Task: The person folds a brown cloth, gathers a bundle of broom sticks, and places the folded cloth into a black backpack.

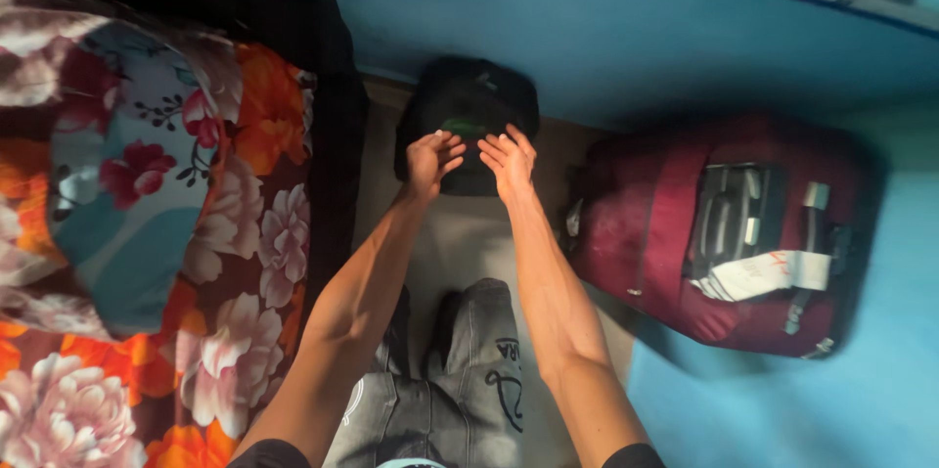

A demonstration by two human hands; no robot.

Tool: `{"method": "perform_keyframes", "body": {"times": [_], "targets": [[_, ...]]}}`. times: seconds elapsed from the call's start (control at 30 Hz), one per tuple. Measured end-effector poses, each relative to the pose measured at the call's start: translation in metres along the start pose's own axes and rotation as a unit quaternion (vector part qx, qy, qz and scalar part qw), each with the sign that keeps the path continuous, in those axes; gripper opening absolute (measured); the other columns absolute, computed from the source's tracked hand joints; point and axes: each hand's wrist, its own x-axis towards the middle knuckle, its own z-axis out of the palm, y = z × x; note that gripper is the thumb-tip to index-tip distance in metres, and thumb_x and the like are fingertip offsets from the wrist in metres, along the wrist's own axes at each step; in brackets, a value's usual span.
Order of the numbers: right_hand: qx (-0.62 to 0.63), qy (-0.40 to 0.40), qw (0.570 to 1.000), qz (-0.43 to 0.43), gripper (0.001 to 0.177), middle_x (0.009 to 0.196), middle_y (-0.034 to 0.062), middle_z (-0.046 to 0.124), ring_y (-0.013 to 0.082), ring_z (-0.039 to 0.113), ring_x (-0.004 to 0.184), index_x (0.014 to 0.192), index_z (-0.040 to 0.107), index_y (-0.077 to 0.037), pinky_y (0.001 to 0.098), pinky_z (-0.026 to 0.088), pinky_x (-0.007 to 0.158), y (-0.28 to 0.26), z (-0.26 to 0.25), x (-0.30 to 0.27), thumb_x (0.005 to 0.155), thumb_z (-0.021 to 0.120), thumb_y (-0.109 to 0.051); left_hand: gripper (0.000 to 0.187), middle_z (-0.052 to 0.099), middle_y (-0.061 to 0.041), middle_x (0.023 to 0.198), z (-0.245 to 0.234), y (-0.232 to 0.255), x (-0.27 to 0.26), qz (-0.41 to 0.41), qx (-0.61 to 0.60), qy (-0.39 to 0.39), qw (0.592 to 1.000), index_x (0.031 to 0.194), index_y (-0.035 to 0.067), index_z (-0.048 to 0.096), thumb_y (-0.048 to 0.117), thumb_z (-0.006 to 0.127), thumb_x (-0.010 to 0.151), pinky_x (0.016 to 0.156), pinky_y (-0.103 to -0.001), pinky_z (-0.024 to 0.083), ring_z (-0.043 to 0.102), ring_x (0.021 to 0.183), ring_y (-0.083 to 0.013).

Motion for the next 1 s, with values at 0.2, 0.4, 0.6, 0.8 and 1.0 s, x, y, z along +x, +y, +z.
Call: {"method": "perform_keyframes", "body": {"times": [0.2, 0.4, 0.6, 0.8, 1.0], "targets": [[0.018, -0.020, 1.000, 0.001, 0.049, 0.131, 0.0291, 0.065, 0.0400, 0.069, 0.116, 0.150, 0.043, -0.003, 0.0467, 0.057, 0.095, -0.043, 0.020, -0.098, 0.103, 0.050, -0.017, 0.036, 0.072, -0.015, 0.120, 0.025, 0.030, -0.098, 0.001, -0.022, -0.008, 1.000, 0.123, -0.001, 0.062, 0.028, 0.048, 0.106, 0.083, -0.034, 0.061, 0.074, 0.103, -0.0237], [0.086, -0.010, 0.996, 0.014, 0.048, 0.131, 0.0293, 0.065, 0.0391, 0.069, 0.116, 0.149, 0.046, -0.003, 0.0446, 0.056, 0.093, -0.113, 0.048, -0.234, 0.105, 0.046, -0.021, 0.036, 0.071, -0.021, 0.123, 0.077, 0.090, -0.240, 0.045, -0.011, -0.027, 0.999, 0.121, -0.004, 0.064, 0.027, 0.055, 0.106, 0.085, -0.036, 0.058, 0.072, 0.107, -0.0280], [0.142, -0.012, 0.990, -0.012, 0.049, 0.131, 0.0294, 0.065, 0.0381, 0.068, 0.116, 0.149, 0.046, -0.002, 0.0431, 0.056, 0.094, -0.194, 0.083, -0.360, 0.106, 0.046, -0.025, 0.059, 0.070, -0.021, 0.128, 0.148, 0.189, -0.377, 0.012, -0.099, -0.049, 0.994, 0.122, 0.000, 0.061, 0.051, 0.033, 0.108, 0.093, -0.039, 0.054, 0.069, 0.116, -0.0304], [0.153, -0.025, 0.987, -0.035, 0.047, 0.126, 0.0252, 0.067, 0.0333, 0.069, 0.111, 0.148, 0.047, -0.004, 0.0407, 0.056, 0.091, -0.257, 0.119, -0.442, 0.106, 0.046, -0.027, 0.065, 0.068, -0.022, 0.131, 0.188, 0.257, -0.463, 0.017, -0.067, -0.073, 0.995, 0.125, -0.001, 0.060, 0.053, 0.029, 0.107, 0.096, -0.043, 0.053, 0.067, 0.120, -0.0325], [0.158, -0.014, 0.987, -0.031, 0.046, 0.119, 0.0219, 0.069, 0.0302, 0.070, 0.104, 0.146, 0.049, -0.006, 0.0400, 0.056, 0.086, -0.280, 0.144, -0.500, 0.106, 0.047, -0.027, 0.066, 0.064, -0.027, 0.135, 0.192, 0.290, -0.506, 0.033, -0.068, -0.120, 0.990, 0.128, -0.004, 0.056, 0.052, 0.028, 0.108, 0.099, -0.045, 0.053, 0.065, 0.123, -0.0362]]}}
